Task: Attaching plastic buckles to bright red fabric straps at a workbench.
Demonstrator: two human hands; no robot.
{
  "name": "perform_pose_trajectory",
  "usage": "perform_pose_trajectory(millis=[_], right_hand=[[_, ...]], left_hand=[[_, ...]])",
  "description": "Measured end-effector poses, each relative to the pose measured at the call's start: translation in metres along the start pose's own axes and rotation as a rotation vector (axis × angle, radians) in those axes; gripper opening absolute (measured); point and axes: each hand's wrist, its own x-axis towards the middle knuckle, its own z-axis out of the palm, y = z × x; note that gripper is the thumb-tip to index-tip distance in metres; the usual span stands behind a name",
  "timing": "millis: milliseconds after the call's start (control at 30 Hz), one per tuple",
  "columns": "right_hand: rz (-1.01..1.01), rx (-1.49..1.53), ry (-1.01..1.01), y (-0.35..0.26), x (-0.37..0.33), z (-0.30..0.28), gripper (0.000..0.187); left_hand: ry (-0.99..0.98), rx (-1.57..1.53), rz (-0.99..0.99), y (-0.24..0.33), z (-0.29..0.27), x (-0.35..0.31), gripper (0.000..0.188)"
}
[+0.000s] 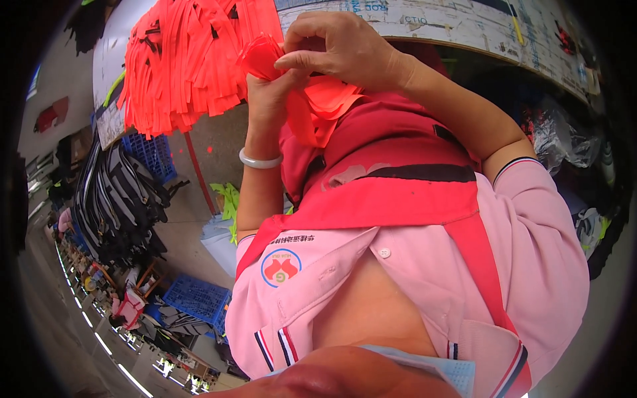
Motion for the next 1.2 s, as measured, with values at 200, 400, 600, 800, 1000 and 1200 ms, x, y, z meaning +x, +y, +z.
perform_pose_trajectory(millis=[200,400,600,800,1000,1200], right_hand=[[0.016,0.058,0.100,-0.005,0.001,0.002,0.018],[-0.282,-0.123,0.035,0.008,0.006,0.002,0.020],[-0.055,0.113,0.027,0.000,0.010,0.000,0.009],[-0.213,0.076,-0.018,0.008,0.002,-0.008,0.011],[0.072,0.318,-0.068,-0.001,0.003,-0.004,0.012],[0.199,0.165,-0.102,-0.007,0.002,-0.004,0.015]], left_hand=[[-0.064,-0.034,0.018,0.000,-0.002,0.000,0.013],[-0.048,-0.105,-0.046,0.005,-0.001,-0.004,0.013],[-0.127,-0.139,-0.047,-0.002,-0.009,-0.003,0.019],[-0.001,-0.215,-0.098,0.003,-0.007,-0.006,0.026],[-0.143,-0.128,-0.135,-0.003,-0.012,-0.007,0.029],[-0.170,-0.166,-0.119,-0.003,-0.010,-0.009,0.030]])
